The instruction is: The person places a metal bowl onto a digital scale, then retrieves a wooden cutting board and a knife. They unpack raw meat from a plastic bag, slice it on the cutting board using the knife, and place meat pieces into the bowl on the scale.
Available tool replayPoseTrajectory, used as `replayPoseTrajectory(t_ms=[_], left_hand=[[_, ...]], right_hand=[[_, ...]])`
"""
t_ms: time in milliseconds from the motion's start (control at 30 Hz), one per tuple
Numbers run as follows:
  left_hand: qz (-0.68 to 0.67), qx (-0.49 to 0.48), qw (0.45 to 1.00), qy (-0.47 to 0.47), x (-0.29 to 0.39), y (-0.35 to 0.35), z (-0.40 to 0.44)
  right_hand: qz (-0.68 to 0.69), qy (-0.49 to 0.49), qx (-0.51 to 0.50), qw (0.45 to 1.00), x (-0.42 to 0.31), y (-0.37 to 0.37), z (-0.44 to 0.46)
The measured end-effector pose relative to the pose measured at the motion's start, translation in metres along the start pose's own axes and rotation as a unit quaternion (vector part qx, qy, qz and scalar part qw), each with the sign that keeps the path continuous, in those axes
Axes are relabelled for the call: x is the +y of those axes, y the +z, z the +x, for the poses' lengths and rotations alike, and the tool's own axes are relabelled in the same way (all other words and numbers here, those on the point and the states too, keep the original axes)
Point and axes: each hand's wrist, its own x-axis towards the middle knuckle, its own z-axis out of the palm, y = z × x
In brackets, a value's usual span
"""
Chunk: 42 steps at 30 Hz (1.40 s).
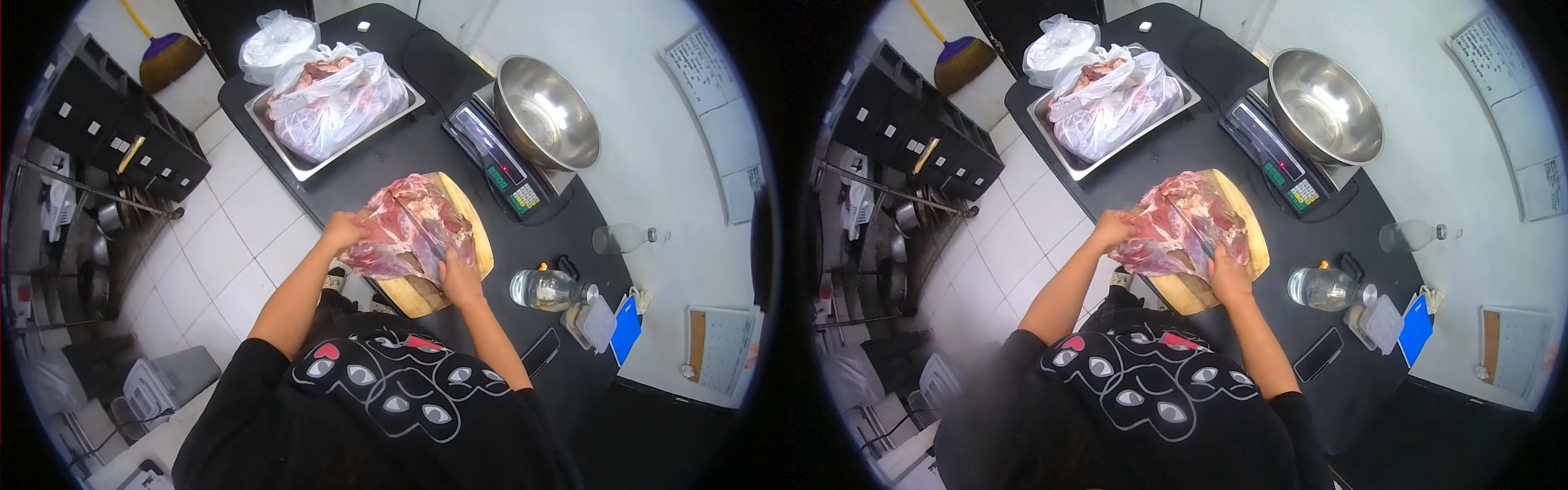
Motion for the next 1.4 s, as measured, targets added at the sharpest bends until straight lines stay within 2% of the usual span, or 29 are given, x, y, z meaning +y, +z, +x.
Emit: replayPoseTrajectory(t_ms=[67, 167, 267, 367, 467, 567, 767, 967, 1067, 1167, 1400], left_hand=[[-0.067, -0.018, 0.997, -0.027, -0.011, -0.003, 0.004], [-0.126, -0.045, 0.991, 0.001, -0.025, 0.0, 0.012], [-0.133, -0.081, 0.987, -0.03, -0.015, -0.002, 0.008], [-0.199, -0.111, 0.974, 0.019, -0.031, -0.001, 0.016], [-0.178, -0.134, 0.975, 0.014, -0.03, -0.006, 0.015], [-0.212, -0.149, 0.966, 0.021, -0.03, -0.008, 0.015], [-0.218, -0.178, 0.959, 0.022, -0.015, -0.017, 0.006], [-0.248, -0.176, 0.952, 0.015, -0.023, -0.015, 0.01], [-0.217, -0.16, 0.963, 0.019, -0.026, -0.015, 0.015], [-0.262, -0.191, 0.946, -0.011, -0.013, -0.021, 0.003], [-0.191, -0.178, 0.965, 0.039, -0.019, -0.02, 0.004]], right_hand=[[-0.019, 0.004, -0.027, 0.999, -0.005, -0.002, 0.0], [-0.008, -0.043, -0.057, 0.997, -0.017, -0.013, -0.006], [-0.003, -0.076, -0.065, 0.995, -0.016, 0.007, 0.004], [-0.013, -0.091, -0.064, 0.994, -0.024, 0.021, 0.016], [-0.01, -0.073, -0.077, 0.994, -0.044, 0.028, 0.031], [0.007, -0.041, -0.107, 0.993, -0.057, 0.034, 0.045], [-0.001, 0.009, -0.137, 0.991, -0.031, 0.022, -0.01], [0.063, -0.035, -0.074, 0.995, -0.043, 0.056, 0.026], [0.003, 0.026, -0.121, 0.992, -0.027, 0.037, -0.012], [0.015, 0.038, -0.141, 0.989, -0.012, 0.022, -0.043], [0.016, 0.046, -0.131, 0.99, -0.025, 0.041, -0.02]])
